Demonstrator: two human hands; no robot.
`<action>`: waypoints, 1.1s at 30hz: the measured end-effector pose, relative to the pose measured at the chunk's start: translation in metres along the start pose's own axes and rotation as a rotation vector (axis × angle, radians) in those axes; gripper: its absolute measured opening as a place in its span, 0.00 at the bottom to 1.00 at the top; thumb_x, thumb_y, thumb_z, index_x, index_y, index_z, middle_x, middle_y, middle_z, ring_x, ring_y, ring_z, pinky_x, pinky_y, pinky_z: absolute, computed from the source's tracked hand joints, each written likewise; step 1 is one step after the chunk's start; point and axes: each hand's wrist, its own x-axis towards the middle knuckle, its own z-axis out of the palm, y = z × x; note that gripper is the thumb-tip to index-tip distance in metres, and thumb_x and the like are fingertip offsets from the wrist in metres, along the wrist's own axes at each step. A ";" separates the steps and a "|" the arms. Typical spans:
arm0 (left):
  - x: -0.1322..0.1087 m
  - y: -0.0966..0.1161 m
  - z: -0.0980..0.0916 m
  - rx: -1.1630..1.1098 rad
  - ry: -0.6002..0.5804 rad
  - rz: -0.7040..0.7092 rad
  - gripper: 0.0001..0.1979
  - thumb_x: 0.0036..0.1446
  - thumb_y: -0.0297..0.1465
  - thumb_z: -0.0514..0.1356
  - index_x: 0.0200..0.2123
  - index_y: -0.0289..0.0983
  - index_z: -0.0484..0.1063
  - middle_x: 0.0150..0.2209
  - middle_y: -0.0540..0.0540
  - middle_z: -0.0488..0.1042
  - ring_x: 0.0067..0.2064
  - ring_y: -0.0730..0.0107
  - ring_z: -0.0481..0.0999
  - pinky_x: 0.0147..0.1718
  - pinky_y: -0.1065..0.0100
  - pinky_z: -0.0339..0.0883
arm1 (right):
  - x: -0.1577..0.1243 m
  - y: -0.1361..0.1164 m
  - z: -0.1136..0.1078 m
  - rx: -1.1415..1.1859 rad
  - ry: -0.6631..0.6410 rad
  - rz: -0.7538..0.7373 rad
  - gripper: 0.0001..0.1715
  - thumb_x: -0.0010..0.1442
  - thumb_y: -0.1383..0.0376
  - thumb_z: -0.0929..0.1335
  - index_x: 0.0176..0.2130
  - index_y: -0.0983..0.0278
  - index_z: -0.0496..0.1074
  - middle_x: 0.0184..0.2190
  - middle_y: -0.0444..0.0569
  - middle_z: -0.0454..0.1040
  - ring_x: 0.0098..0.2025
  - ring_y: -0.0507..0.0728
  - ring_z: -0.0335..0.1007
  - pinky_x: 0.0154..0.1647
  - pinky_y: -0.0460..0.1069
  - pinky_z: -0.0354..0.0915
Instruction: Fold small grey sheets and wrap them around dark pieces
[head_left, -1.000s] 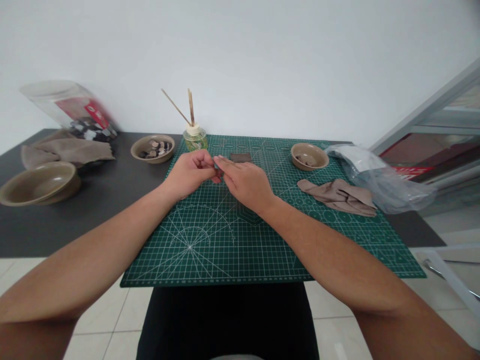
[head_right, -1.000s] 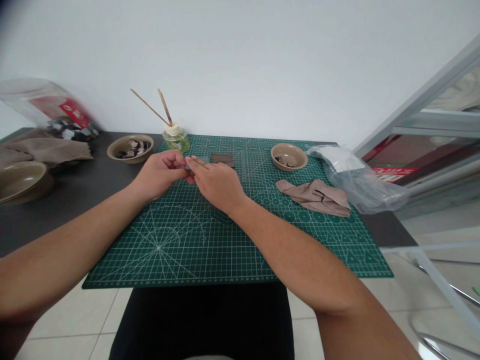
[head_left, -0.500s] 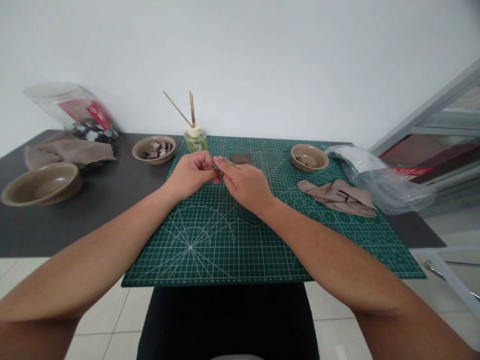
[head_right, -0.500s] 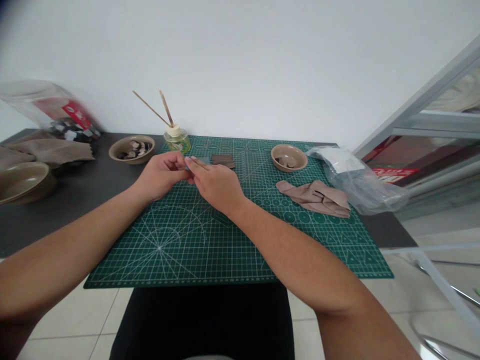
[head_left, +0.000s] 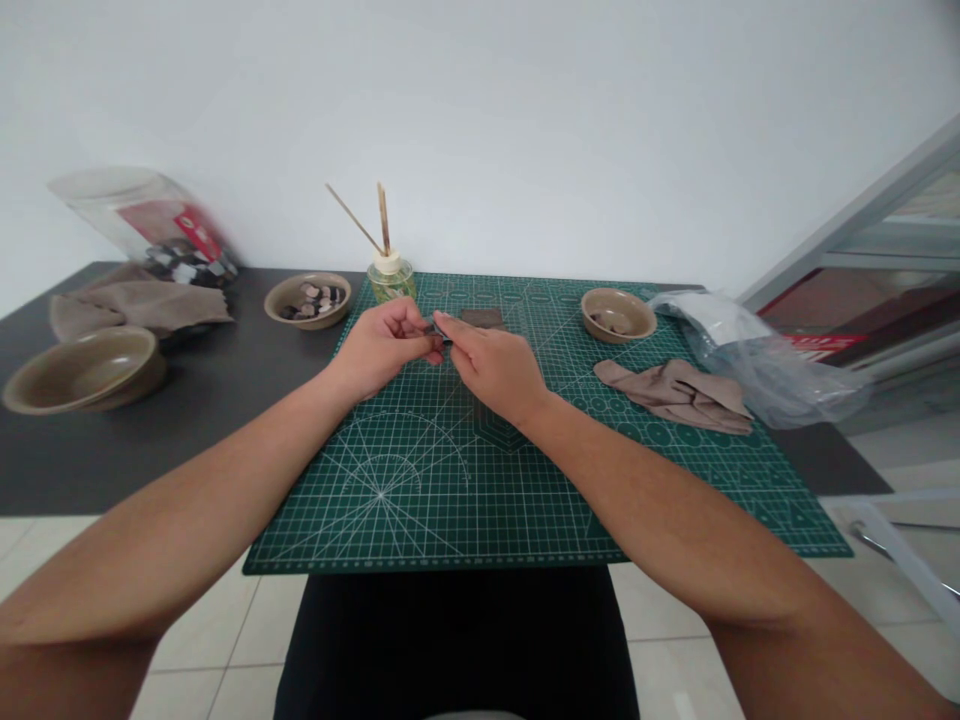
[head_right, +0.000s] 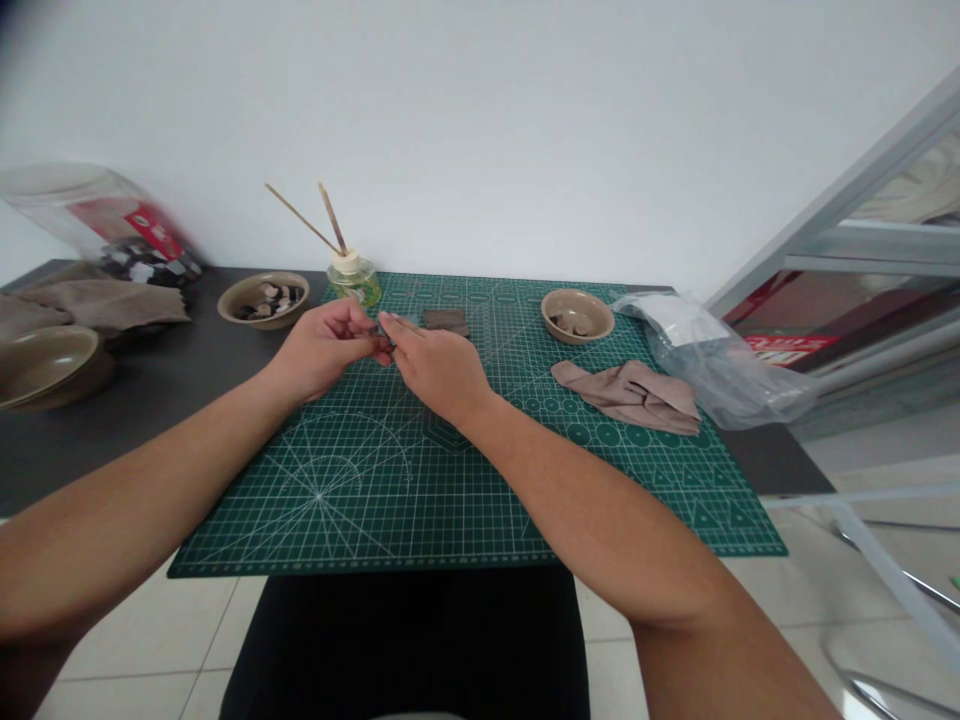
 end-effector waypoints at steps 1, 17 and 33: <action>0.000 0.000 0.000 0.003 -0.002 -0.009 0.15 0.43 0.28 0.70 0.26 0.39 0.64 0.20 0.55 0.76 0.26 0.67 0.82 0.29 0.69 0.75 | 0.000 0.000 0.000 -0.002 -0.003 -0.006 0.30 0.73 0.70 0.60 0.70 0.61 0.65 0.66 0.50 0.72 0.58 0.58 0.79 0.56 0.53 0.74; -0.002 0.004 0.000 0.041 0.040 -0.001 0.18 0.44 0.34 0.74 0.25 0.38 0.67 0.20 0.53 0.76 0.24 0.68 0.80 0.28 0.69 0.74 | 0.000 0.002 -0.003 -0.010 -0.001 0.006 0.30 0.73 0.70 0.59 0.70 0.61 0.64 0.67 0.48 0.70 0.60 0.58 0.77 0.57 0.53 0.74; -0.002 0.004 -0.001 0.022 0.026 -0.012 0.16 0.46 0.30 0.72 0.26 0.39 0.64 0.21 0.53 0.76 0.26 0.66 0.82 0.29 0.68 0.76 | 0.000 0.000 -0.004 -0.041 -0.029 -0.003 0.30 0.73 0.69 0.59 0.71 0.62 0.64 0.67 0.49 0.70 0.57 0.59 0.79 0.56 0.53 0.73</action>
